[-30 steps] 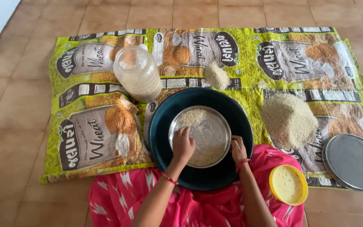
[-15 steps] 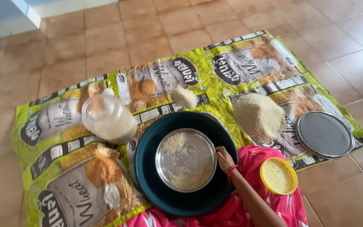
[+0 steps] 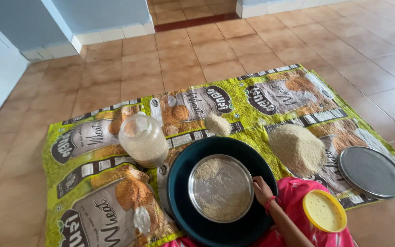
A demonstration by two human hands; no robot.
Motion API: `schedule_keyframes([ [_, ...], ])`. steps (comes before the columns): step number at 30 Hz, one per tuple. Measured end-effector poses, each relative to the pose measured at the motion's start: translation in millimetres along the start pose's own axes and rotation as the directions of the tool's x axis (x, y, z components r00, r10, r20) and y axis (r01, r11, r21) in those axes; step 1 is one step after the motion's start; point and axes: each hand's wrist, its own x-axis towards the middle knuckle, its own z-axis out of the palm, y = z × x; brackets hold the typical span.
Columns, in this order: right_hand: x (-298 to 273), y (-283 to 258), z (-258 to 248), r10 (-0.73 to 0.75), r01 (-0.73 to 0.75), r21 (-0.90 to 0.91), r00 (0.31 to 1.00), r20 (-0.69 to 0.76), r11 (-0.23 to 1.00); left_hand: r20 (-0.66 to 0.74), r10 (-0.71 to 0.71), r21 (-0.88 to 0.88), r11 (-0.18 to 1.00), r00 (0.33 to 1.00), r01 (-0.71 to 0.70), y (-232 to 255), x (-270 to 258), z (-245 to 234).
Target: The person sits on the floor and manually sifts grains in a metal tray, picking out impurities by hand and placing them into a small yellow bowl. The person repeatedly spreads and inspects the grains to separate unwanted particles.
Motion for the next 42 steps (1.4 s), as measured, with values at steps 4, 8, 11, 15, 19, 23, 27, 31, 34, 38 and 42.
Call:
schedule_keyframes([
  [4,-1.7,-7.7,-4.1,0.049,-0.049,-0.035,0.999,0.0,0.998,0.018,-0.005,-0.002,1.0,1.0,0.005,2.0,-5.1,-12.6],
  [8,-2.0,-13.3,-3.9,0.087,-0.086,-0.083,0.996,0.008,0.993,0.028,-0.027,0.001,1.0,0.999,0.027,-0.4,-15.6,-22.7],
  [11,-5.2,-18.8,-4.2,0.115,-0.113,-0.09,0.993,0.026,0.99,0.025,-0.034,0.001,0.999,0.999,0.034,-3.4,-21.1,-27.4],
  [15,-4.3,-28.2,-6.5,0.024,-0.024,-0.102,1.0,-0.006,0.994,0.018,-0.032,0.016,0.999,0.999,0.032,-12.5,-24.2,-35.9],
  [19,-10.3,-28.5,-6.0,0.051,-0.051,-0.092,0.999,-0.001,0.994,0.021,-0.064,0.032,0.998,0.998,0.063,-24.9,-39.6,-44.8],
  [23,-9.0,-34.2,-8.7,0.015,-0.017,-0.123,1.0,-0.015,0.992,0.008,-0.064,0.05,0.997,0.998,0.064,-42.9,-43.4,-56.5],
  [27,-10.6,-39.6,-9.3,0.011,-0.012,-0.132,1.0,-0.006,0.991,-0.01,-0.084,0.084,0.993,0.996,0.084,-55.6,-54.5,-65.9],
  [31,-10.7,-40.7,-10.3,-0.095,0.09,-0.082,0.994,-0.058,0.993,0.004,-0.158,0.152,0.976,0.987,0.156,-69.7,-85.1,-49.8],
  [34,-14.4,-37.8,-10.4,-0.189,0.162,-0.194,0.973,-0.13,0.967,-0.068,-0.346,0.432,0.835,0.936,0.34,-125.1,-97.1,-80.0],
  [38,-20.8,-32.2,-8.8,-0.312,0.243,-0.328,0.934,-0.175,0.913,-0.38,-0.715,0.772,0.106,0.588,0.627,-192.3,-121.1,-147.0],
  [42,-21.0,-24.8,-1.8,-0.308,0.284,-0.178,0.942,-0.13,0.942,-0.569,-0.79,0.635,-0.248,0.226,0.731,-219.5,-124.2,-180.2],
])
